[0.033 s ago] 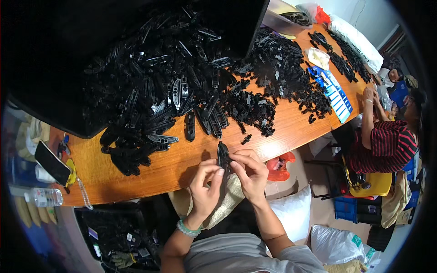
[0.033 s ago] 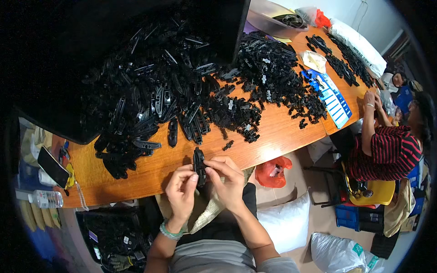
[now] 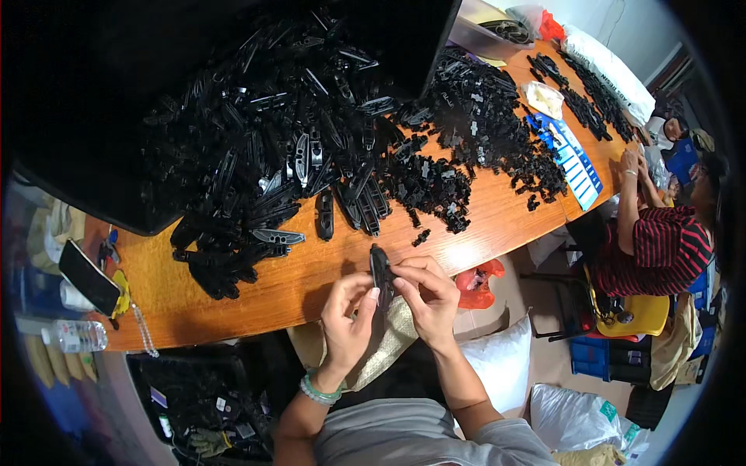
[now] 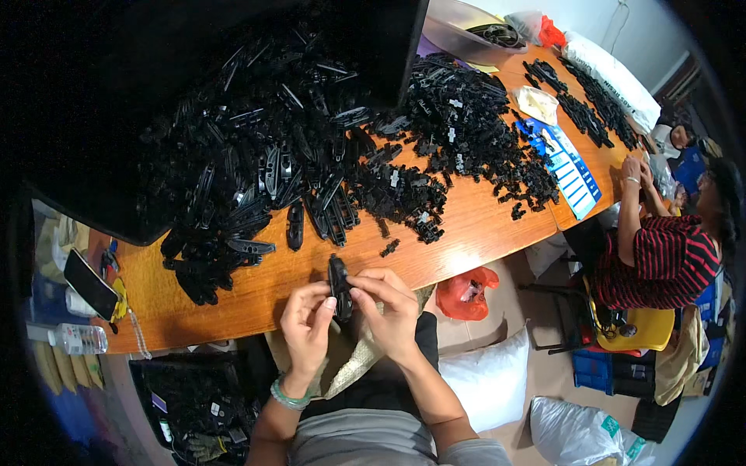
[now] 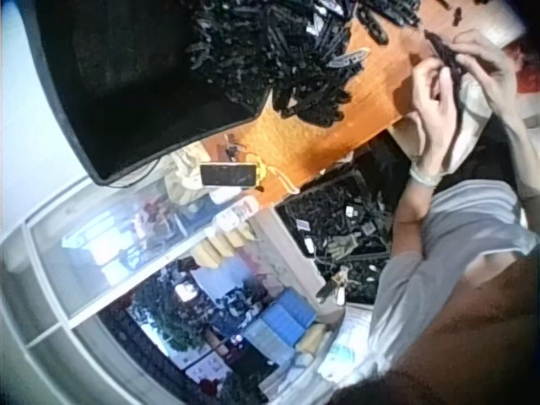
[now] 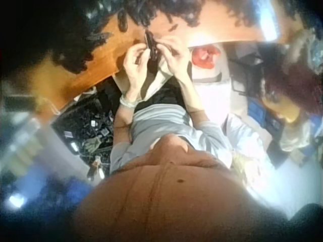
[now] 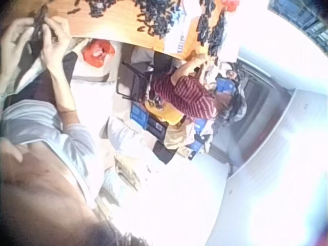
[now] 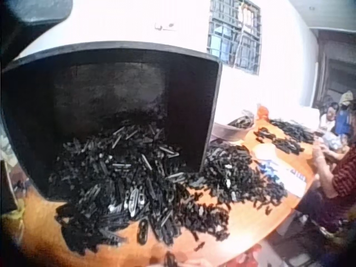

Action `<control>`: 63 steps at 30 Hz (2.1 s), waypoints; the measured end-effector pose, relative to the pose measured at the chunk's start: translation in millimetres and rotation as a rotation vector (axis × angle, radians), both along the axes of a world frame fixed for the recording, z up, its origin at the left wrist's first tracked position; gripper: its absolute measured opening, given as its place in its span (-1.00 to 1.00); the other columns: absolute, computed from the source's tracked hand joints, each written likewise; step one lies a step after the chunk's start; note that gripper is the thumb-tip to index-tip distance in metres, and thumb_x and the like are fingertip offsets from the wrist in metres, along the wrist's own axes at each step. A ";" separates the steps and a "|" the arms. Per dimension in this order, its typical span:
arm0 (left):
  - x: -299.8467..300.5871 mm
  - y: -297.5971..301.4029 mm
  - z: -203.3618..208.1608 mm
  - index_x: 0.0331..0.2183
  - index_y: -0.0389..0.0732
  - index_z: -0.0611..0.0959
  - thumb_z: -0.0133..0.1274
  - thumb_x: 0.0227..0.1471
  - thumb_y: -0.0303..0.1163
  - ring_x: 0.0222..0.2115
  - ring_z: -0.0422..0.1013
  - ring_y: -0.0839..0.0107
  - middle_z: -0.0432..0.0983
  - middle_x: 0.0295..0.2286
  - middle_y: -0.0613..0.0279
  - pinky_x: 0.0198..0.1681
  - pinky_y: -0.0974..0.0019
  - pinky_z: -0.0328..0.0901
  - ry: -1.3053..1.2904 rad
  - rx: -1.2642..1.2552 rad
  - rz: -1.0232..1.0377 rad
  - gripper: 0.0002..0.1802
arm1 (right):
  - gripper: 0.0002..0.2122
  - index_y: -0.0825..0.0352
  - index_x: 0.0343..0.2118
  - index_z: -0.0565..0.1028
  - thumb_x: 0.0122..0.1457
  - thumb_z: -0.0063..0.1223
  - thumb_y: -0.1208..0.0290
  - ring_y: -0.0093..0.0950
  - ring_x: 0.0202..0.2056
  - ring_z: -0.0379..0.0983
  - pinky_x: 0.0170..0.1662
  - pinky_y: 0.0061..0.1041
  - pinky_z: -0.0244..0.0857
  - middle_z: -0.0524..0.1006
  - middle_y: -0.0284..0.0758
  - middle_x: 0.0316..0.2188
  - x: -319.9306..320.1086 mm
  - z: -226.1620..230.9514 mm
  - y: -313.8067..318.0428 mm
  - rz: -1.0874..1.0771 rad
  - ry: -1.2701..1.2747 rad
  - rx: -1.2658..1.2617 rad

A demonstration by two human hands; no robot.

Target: The person assembles plastic components by taking small plastic clips and inserting them into larger plastic pieces by hand.

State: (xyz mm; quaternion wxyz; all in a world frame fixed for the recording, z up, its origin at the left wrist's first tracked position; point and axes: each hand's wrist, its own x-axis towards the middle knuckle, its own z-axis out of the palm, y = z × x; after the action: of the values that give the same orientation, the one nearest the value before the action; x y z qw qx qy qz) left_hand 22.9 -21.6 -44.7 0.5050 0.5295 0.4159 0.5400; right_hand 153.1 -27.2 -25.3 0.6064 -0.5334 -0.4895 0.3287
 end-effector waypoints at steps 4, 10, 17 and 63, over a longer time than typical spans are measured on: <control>-11.2 7.0 18.5 -0.07 -0.39 0.36 0.07 -0.03 -0.68 -0.30 0.46 0.46 0.46 -0.26 0.05 -0.21 0.44 0.40 -0.310 -0.241 -0.213 -0.57 | -0.77 0.42 -0.32 0.58 -0.09 0.11 0.77 -0.48 -0.33 0.46 -0.27 -0.58 0.34 0.51 -0.27 -0.36 3.8 2.8 -5.9 0.087 -0.147 0.060; -20.2 15.9 17.7 -0.26 -0.42 0.42 0.07 -0.05 -0.72 -0.35 0.50 0.41 0.49 -0.39 0.11 -0.31 0.45 0.47 -0.237 -0.287 -0.320 -0.75 | -0.79 0.44 -0.35 0.58 -0.10 0.13 0.76 -0.42 -0.32 0.46 -0.29 -0.55 0.33 0.49 -0.23 -0.38 3.5 10.6 -7.1 0.124 -0.329 0.133; -21.5 14.3 23.8 -0.28 -0.41 0.44 0.08 -0.03 -0.69 -0.38 0.51 0.45 0.50 -0.39 0.10 -0.32 0.46 0.45 -0.231 -0.304 -0.323 -0.78 | -0.66 0.36 -0.30 0.55 -0.25 0.14 0.74 -0.31 -0.32 0.45 -0.21 -0.40 0.28 0.48 -0.24 -0.35 8.2 17.3 -5.5 0.117 -0.637 0.312; -36.4 62.6 -8.2 -0.42 -0.34 0.41 0.02 0.07 -0.52 -0.71 0.20 0.65 0.26 -0.66 0.33 -0.68 0.53 0.09 0.371 -0.138 0.159 -0.87 | -0.80 0.39 -0.30 0.49 -0.06 0.13 0.57 -0.28 -0.27 0.36 -0.27 -0.40 0.34 0.42 -0.26 -0.32 54.9 -32.5 50.6 -0.017 -0.774 0.240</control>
State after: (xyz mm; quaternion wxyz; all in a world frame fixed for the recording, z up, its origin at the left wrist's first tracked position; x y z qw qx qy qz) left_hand -13.5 41.0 -52.8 0.4105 0.5495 0.5782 0.4418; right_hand 207.9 23.4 -57.8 0.4379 -0.5474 -0.7121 0.0390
